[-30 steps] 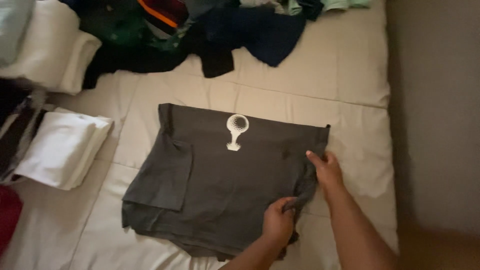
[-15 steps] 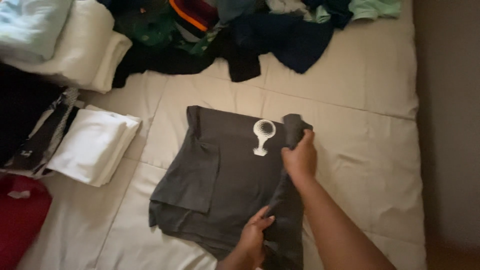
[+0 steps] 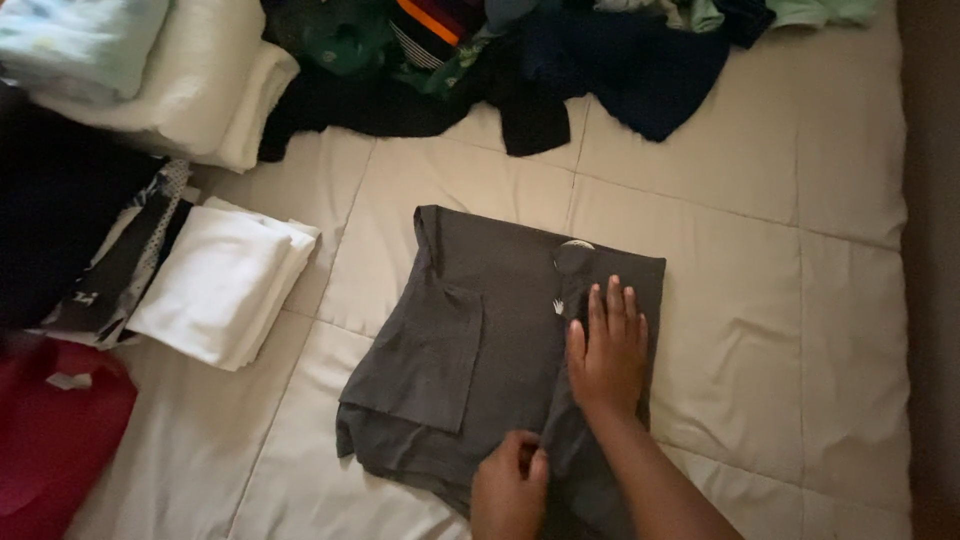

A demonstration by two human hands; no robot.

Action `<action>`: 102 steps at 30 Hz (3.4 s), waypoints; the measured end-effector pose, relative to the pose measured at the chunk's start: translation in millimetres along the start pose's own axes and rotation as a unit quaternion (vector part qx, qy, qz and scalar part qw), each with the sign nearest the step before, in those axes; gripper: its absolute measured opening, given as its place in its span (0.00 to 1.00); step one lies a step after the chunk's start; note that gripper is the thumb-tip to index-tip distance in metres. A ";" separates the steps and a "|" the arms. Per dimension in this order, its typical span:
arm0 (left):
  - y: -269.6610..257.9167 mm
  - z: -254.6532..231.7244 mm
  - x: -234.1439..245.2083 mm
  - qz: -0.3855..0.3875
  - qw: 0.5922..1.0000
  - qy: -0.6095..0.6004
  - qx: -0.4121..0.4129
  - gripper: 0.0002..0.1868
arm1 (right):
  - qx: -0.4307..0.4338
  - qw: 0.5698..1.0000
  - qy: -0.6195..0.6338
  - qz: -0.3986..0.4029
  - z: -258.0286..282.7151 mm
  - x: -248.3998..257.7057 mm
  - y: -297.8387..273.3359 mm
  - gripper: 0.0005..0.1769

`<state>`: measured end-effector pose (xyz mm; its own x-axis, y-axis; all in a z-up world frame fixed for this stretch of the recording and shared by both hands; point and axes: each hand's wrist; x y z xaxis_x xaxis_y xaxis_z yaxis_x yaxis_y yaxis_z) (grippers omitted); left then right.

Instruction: Folding various pieces of laundry, including undershirts and t-shirts, on a bed.

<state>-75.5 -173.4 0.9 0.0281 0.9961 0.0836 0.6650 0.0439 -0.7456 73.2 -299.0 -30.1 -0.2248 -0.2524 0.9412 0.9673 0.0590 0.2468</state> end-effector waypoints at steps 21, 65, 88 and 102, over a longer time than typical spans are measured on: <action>29.3 44.1 -37.7 -0.068 0.772 0.469 -0.424 0.53 | -0.026 0.991 -0.008 0.135 -94.8 -22.4 92.6 0.41; 18.3 14.5 87.0 0.141 0.956 -0.255 0.027 0.40 | -0.338 0.907 0.225 0.113 83.6 15.5 129.7 0.34; 34.5 29.7 220.9 -0.037 0.954 -0.296 -0.029 0.28 | -0.301 0.902 0.288 0.116 231.8 -39.5 149.5 0.17; 0.5 -21.6 229.2 -0.243 0.968 0.062 0.011 0.26 | -0.191 0.905 0.320 0.205 230.1 -78.8 138.9 0.23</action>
<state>-52.6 53.3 34.0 -0.1927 0.8407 0.5061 0.6060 0.5076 -0.6125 198.2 -48.7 -16.8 0.1582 -0.7994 0.5796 0.9519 -0.0326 -0.3048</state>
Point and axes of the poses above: each hand's wrist, its own y-axis towards the middle knuckle, its own x-axis out of the back of the hand, z = x × y, and after that the axes turned 6 degrees about -y, right-handed
